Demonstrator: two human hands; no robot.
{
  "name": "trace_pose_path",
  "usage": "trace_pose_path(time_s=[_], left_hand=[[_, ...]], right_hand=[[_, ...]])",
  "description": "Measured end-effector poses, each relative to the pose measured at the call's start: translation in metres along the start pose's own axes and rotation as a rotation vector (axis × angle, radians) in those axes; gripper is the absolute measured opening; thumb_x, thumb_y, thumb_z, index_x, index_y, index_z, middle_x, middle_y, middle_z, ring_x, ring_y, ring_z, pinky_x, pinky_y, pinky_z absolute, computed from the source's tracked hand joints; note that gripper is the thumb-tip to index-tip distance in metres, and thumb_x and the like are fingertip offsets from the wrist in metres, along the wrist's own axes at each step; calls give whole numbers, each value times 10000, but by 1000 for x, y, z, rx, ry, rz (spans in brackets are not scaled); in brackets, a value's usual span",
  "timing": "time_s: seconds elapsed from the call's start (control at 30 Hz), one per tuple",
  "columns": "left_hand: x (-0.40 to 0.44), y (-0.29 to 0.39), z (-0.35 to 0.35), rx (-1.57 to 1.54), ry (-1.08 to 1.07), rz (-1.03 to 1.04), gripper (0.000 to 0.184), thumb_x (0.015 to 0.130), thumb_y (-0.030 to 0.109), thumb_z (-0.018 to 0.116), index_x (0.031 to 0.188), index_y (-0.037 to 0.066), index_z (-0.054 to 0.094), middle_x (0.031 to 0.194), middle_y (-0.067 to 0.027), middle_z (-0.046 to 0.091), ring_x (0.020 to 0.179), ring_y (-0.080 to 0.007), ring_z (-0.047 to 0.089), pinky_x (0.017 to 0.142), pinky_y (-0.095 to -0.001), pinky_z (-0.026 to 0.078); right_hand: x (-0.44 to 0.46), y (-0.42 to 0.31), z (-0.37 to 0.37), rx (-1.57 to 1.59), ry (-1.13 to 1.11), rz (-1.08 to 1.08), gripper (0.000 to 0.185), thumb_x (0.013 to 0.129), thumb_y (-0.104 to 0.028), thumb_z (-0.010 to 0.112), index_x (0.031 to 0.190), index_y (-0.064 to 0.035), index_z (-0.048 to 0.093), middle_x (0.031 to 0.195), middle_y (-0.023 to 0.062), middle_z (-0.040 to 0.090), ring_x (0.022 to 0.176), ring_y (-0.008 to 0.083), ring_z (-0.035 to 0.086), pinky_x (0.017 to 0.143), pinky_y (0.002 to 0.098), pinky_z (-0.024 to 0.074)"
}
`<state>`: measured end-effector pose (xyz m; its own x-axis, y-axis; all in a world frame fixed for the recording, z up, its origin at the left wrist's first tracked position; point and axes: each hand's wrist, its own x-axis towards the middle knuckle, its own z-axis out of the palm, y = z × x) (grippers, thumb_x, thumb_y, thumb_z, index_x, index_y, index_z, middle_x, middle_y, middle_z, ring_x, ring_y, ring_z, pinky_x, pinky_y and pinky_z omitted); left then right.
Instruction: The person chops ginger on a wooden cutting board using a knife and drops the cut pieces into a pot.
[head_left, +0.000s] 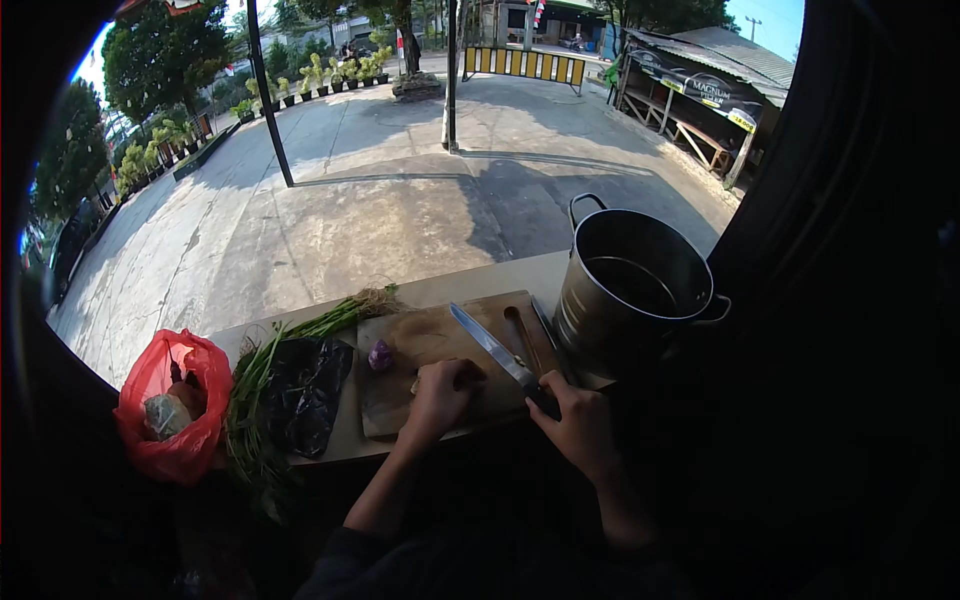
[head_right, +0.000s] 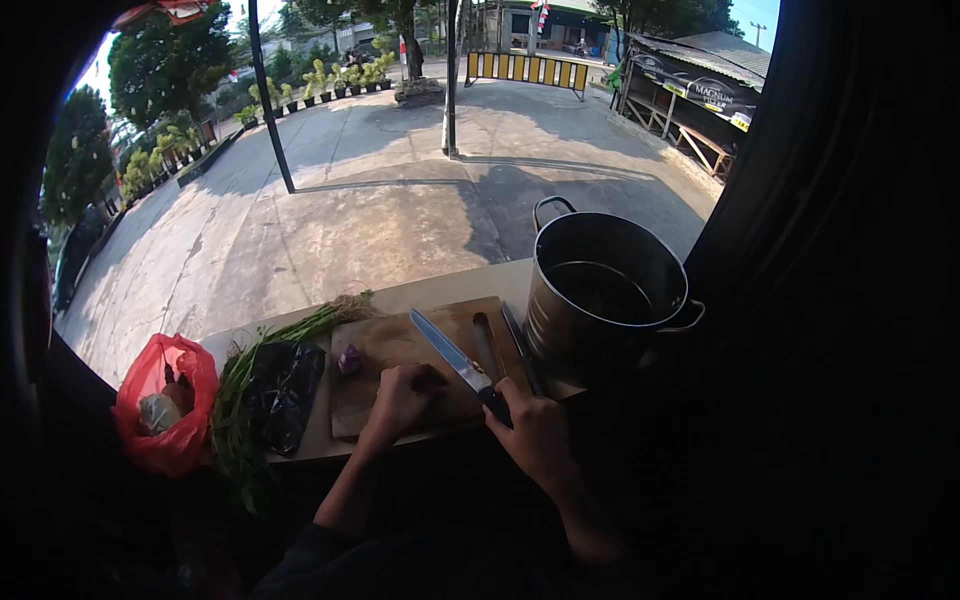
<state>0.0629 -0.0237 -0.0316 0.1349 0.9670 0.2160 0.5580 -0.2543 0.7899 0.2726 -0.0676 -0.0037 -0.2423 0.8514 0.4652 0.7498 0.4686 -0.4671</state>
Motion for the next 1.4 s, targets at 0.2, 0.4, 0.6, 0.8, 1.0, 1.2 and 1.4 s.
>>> trace_pose_path(time_s=[0.2, 0.4, 0.6, 0.8, 1.0, 1.2, 1.4], left_hand=[[-3, -13, -12, -362, 41, -108, 162, 818, 67, 743, 965, 1, 736, 861, -93, 742, 788, -125, 690, 736, -270, 543], [29, 59, -45, -591, 125, 46, 166, 846, 26, 728, 1003, -27, 713, 922, -94, 731, 903, -140, 689, 779, -267, 552], [108, 157, -24, -383, -128, 474, 161, 843, 16, 707, 1002, 5, 731, 950, -104, 730, 938, -164, 697, 842, -306, 572], [174, 180, 18, -67, -271, 641, 257, 797, 46, 727, 1050, 85, 749, 966, -118, 742, 925, -223, 719, 835, -334, 574], [185, 182, 26, -45, -443, 781, 314, 723, 189, 806, 1016, 88, 757, 964, -104, 744, 901, -221, 718, 830, -345, 558], [187, 173, 46, 82, -113, 703, 230, 721, 234, 802, 879, 71, 764, 874, -129, 723, 847, -278, 676, 796, -351, 522], [163, 164, 23, 101, 176, 830, 105, 792, 167, 749, 828, 71, 731, 860, -104, 682, 921, -273, 606, 804, -392, 472]], right_hand=[[2, 9, -12, -72, 53, -35, 230, 819, -176, 750, 940, -74, 582, 724, 81, 668, 634, 252, 686, 571, 353, 510], [17, 7, -50, -235, 113, -110, 241, 806, -183, 759, 935, -75, 587, 719, 65, 653, 627, 225, 658, 605, 353, 497], [41, 18, -92, -332, 293, -149, 274, 824, -235, 746, 995, -68, 612, 740, 89, 657, 666, 263, 661, 633, 391, 503], [45, 34, -116, -467, 282, -26, 270, 811, -223, 740, 948, -54, 580, 715, 74, 624, 671, 248, 657, 652, 388, 503], [37, 45, -118, -455, 296, -3, 266, 805, -217, 749, 940, -65, 578, 699, 66, 619, 655, 247, 654, 638, 389, 501], [35, 42, -120, -457, 277, -26, 261, 818, -216, 745, 938, -61, 572, 711, 76, 634, 662, 251, 667, 641, 386, 510], [41, 32, -115, -397, 231, 15, 253, 838, -220, 731, 936, -52, 570, 720, 98, 651, 656, 278, 670, 627, 385, 512]])
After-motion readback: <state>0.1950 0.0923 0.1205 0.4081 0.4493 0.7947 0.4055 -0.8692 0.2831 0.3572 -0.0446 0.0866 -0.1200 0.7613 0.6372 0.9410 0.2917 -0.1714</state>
